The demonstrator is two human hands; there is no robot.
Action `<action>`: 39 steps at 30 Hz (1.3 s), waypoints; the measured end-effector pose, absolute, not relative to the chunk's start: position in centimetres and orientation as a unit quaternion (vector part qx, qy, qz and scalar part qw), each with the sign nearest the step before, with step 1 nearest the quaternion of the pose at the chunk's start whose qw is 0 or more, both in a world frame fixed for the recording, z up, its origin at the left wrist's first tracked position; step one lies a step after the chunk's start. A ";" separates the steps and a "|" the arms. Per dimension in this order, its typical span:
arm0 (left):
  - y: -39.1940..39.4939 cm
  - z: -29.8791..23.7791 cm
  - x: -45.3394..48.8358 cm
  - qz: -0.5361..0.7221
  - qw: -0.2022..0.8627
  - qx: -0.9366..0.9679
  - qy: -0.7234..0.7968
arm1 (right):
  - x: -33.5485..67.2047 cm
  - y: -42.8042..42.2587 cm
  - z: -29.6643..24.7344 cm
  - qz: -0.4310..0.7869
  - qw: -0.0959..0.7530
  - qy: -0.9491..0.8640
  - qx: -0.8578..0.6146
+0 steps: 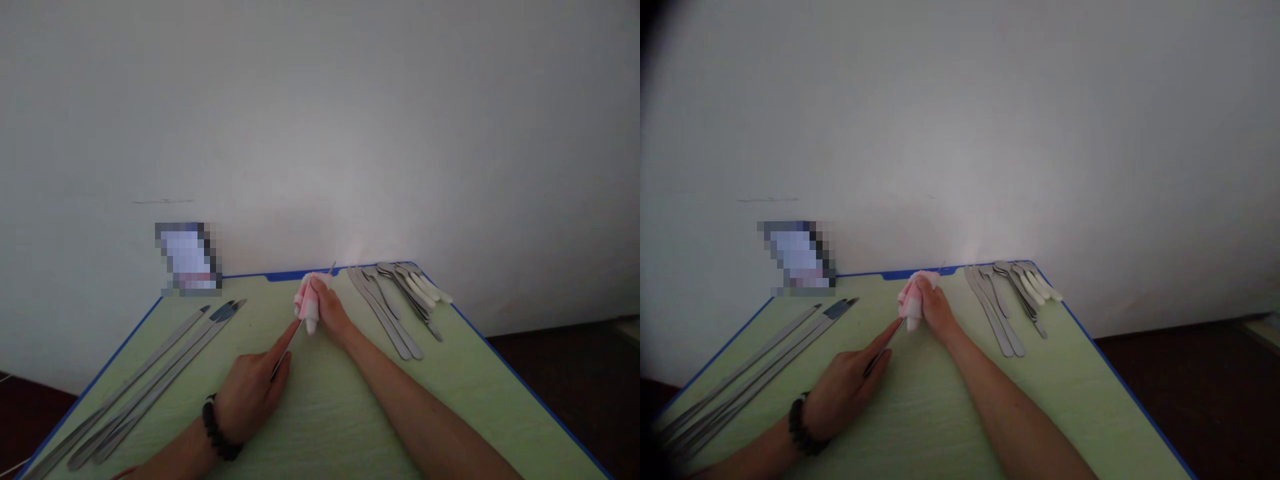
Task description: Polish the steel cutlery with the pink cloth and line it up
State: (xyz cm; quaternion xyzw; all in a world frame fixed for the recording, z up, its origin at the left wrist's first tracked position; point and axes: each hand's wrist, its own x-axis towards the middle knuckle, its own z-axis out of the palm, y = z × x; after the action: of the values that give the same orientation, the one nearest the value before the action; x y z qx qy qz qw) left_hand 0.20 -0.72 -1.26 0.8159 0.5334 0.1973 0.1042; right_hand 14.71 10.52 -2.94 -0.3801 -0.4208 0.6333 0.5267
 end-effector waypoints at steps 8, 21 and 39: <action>-1.2 -0.9 0.4 0.248 0.134 0.845 0.455 | 15.7 10.9 -0.7 0.708 0.632 -0.158 -0.273; -1.0 -0.6 0.3 0.261 0.220 0.791 0.509 | 15.9 11.0 -1.0 0.743 0.579 -0.210 -0.263; -1.3 -0.8 0.4 0.240 0.136 0.854 0.441 | 16.7 11.4 -0.8 0.754 0.601 -0.143 -0.222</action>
State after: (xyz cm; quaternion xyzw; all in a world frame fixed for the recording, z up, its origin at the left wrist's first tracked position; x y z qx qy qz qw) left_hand 0.44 -1.28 -0.80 0.8543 0.4408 0.2397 0.1356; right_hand 16.71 11.41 -0.82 -0.2224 -0.1433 0.7540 0.6012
